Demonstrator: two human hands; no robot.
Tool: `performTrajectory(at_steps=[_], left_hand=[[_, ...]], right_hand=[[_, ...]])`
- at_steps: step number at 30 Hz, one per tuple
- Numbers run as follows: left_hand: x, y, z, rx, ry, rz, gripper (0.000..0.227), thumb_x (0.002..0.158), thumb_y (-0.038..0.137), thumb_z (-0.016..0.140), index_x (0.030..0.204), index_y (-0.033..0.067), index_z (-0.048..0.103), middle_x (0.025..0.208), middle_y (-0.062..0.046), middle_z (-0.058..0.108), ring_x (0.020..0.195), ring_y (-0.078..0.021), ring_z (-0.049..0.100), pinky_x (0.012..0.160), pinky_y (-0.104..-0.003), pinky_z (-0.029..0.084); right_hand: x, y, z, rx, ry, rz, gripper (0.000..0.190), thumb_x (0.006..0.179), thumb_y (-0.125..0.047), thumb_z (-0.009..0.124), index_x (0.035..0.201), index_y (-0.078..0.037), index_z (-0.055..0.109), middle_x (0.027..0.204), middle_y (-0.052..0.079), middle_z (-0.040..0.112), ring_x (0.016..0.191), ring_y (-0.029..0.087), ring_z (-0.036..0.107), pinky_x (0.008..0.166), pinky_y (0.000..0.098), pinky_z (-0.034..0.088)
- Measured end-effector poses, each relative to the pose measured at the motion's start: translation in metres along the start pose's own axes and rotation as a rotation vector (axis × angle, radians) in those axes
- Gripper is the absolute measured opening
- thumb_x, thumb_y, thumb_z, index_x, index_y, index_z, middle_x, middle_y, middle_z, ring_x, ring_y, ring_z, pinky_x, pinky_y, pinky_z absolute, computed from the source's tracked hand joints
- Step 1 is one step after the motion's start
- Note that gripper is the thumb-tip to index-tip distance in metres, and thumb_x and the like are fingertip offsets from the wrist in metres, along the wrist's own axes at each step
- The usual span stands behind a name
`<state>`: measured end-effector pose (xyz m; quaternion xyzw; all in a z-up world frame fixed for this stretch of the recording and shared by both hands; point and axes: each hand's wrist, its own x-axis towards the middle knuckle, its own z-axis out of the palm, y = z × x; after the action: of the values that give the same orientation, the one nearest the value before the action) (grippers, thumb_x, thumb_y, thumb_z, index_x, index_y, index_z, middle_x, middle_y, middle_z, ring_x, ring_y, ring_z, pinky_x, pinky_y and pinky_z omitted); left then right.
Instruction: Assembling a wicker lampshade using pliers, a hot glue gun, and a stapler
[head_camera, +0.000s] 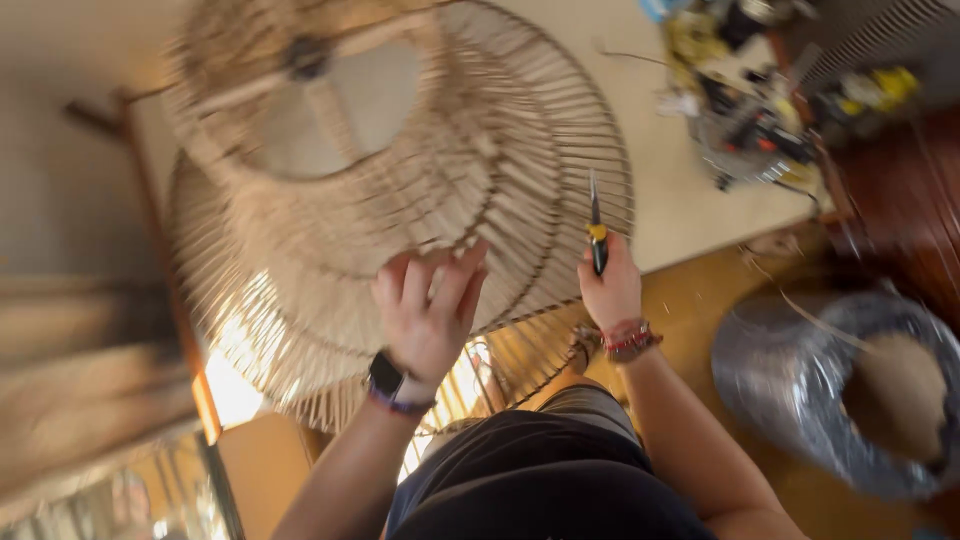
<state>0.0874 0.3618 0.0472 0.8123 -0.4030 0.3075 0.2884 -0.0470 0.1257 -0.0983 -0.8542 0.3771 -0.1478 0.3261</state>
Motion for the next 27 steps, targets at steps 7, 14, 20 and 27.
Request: performTrajectory(at_steps=[7, 14, 20, 27], left_hand=[[-0.028, 0.079, 0.05, -0.318, -0.197, 0.106, 0.018, 0.093, 0.026, 0.074, 0.11, 0.0275, 0.076, 0.108, 0.004, 0.06, 0.102, -0.0245, 0.058, 0.079, -0.036, 0.043], [-0.001, 0.171, 0.125, -0.492, -0.402, 0.144, 0.017, 0.094, 0.021, 0.071, 0.11, 0.0247, 0.074, 0.115, 0.0, 0.061, 0.111, -0.0271, 0.058, 0.086, -0.039, 0.045], [0.024, 0.307, 0.234, -0.639, -0.538, 0.155, 0.016, 0.094, 0.022, 0.07, 0.109, 0.0245, 0.075, 0.109, 0.0, 0.061, 0.112, -0.029, 0.058, 0.094, -0.042, 0.047], [-0.046, 0.534, 0.412, -1.087, -0.944, 0.154, 0.019, 0.091, 0.016, 0.07, 0.11, 0.0192, 0.074, 0.105, -0.008, 0.061, 0.109, -0.0339, 0.06, 0.095, -0.047, 0.048]], right_hand=[[0.072, 0.189, 0.026, -0.401, -0.076, 0.502, 0.055, 0.083, -0.046, 0.065, 0.117, -0.006, 0.048, 0.115, 0.019, 0.06, 0.096, 0.047, 0.072, 0.081, 0.0599, 0.057], [0.118, 0.237, 0.042, -0.265, -0.016, 0.328, 0.061, 0.088, -0.05, 0.07, 0.125, -0.005, 0.052, 0.115, 0.017, 0.062, 0.101, 0.04, 0.07, 0.077, 0.0544, 0.059], [0.056, 0.328, -0.053, -0.202, -0.035, 0.166, 0.051, 0.088, -0.039, 0.067, 0.132, -0.017, 0.051, 0.112, 0.01, 0.056, 0.091, 0.038, 0.071, 0.07, 0.0488, 0.061], [-0.023, 0.581, -0.183, -0.121, 0.12, 0.434, 0.057, 0.075, -0.023, 0.075, 0.128, -0.022, 0.053, 0.118, -0.001, 0.055, 0.102, 0.023, 0.072, 0.08, 0.0317, 0.061]])
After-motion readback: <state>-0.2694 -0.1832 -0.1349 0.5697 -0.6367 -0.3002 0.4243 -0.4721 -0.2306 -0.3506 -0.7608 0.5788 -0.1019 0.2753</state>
